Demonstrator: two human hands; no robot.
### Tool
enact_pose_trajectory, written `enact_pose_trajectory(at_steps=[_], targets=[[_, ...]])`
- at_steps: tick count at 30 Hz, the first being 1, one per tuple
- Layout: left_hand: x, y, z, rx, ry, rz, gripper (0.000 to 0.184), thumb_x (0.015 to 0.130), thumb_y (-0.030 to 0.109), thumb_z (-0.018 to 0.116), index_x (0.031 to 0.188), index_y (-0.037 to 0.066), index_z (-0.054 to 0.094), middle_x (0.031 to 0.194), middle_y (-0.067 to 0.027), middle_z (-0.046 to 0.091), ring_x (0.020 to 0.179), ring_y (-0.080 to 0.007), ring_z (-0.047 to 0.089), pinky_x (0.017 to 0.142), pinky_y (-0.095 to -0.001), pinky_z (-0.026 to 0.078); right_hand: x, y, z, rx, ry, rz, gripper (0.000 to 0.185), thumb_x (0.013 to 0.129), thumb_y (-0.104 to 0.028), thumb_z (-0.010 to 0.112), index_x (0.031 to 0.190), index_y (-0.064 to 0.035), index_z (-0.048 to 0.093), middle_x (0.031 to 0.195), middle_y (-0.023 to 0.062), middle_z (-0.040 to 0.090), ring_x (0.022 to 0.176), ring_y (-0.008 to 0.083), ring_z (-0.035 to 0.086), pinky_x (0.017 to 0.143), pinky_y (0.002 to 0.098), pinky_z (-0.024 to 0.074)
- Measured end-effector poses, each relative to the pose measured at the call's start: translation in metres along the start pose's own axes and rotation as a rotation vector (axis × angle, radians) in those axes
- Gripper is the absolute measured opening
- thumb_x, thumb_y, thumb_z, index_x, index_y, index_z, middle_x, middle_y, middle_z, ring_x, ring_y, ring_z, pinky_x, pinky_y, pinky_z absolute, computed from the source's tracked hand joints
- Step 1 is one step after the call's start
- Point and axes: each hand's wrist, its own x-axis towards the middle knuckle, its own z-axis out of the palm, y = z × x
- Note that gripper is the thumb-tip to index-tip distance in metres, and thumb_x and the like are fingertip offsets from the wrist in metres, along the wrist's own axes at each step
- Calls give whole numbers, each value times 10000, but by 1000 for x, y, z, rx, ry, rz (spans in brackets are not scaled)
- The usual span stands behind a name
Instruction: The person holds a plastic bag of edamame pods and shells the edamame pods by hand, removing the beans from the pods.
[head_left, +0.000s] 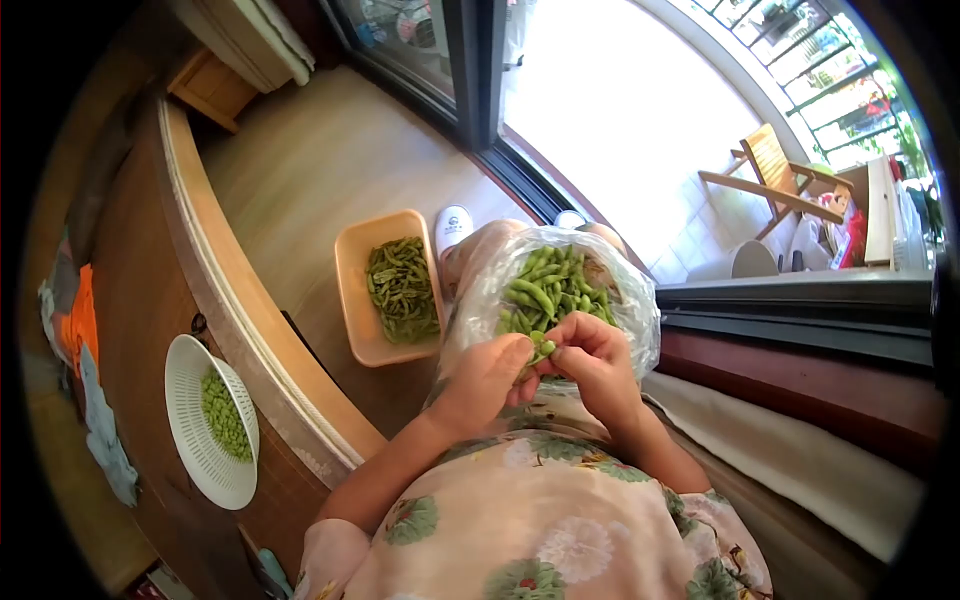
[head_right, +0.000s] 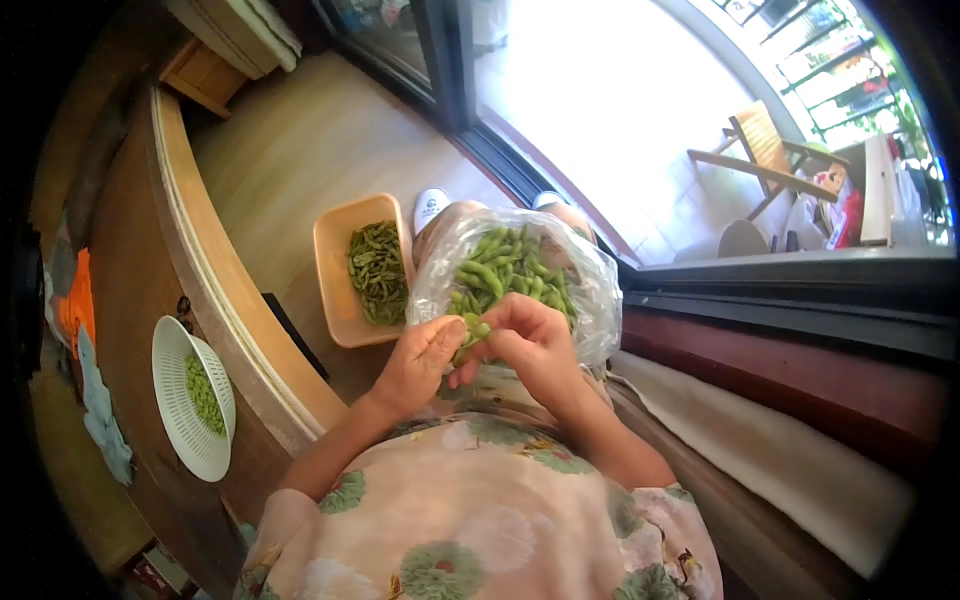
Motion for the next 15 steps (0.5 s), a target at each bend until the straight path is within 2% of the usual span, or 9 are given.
enact_pose_trajectory(at_steps=[3,4,9,12,15], targets=[[-1,1,-1,2,-32,-31,433,1031,385,362,931,21,573,672,-25,553,571,-66,468,517,-200,379,0,-3,-5,49,6,52,56,817,64,489,829,42,539,762,149,633,670,283,679,668,358,539],[-1,0,-1,15,-33,-31,441,1031,392,360,932,19,574,666,-26,553,565,-66,467,514,-199,377,-1,-3,-9,88,-13,74,66,814,56,501,833,22,554,791,121,642,717,224,668,698,328,520],[2,2,2,113,11,-15,456,1028,404,364,918,13,573,631,-14,530,543,-68,442,506,-206,364,0,6,-19,69,-6,95,65,830,22,539,870,-14,575,834,51,638,793,114,605,741,256,469],[5,-7,6,150,120,39,338,1000,281,430,825,33,579,608,-23,543,549,-98,465,522,-262,380,-1,9,-21,27,-37,51,77,835,-5,594,906,-21,569,822,26,622,794,89,589,739,237,452],[3,-2,10,387,222,106,230,965,203,490,845,30,582,616,-73,533,553,-147,490,537,-299,406,-1,8,-19,-2,-76,3,161,824,-55,669,930,-26,552,785,5,586,761,67,562,693,225,440]])
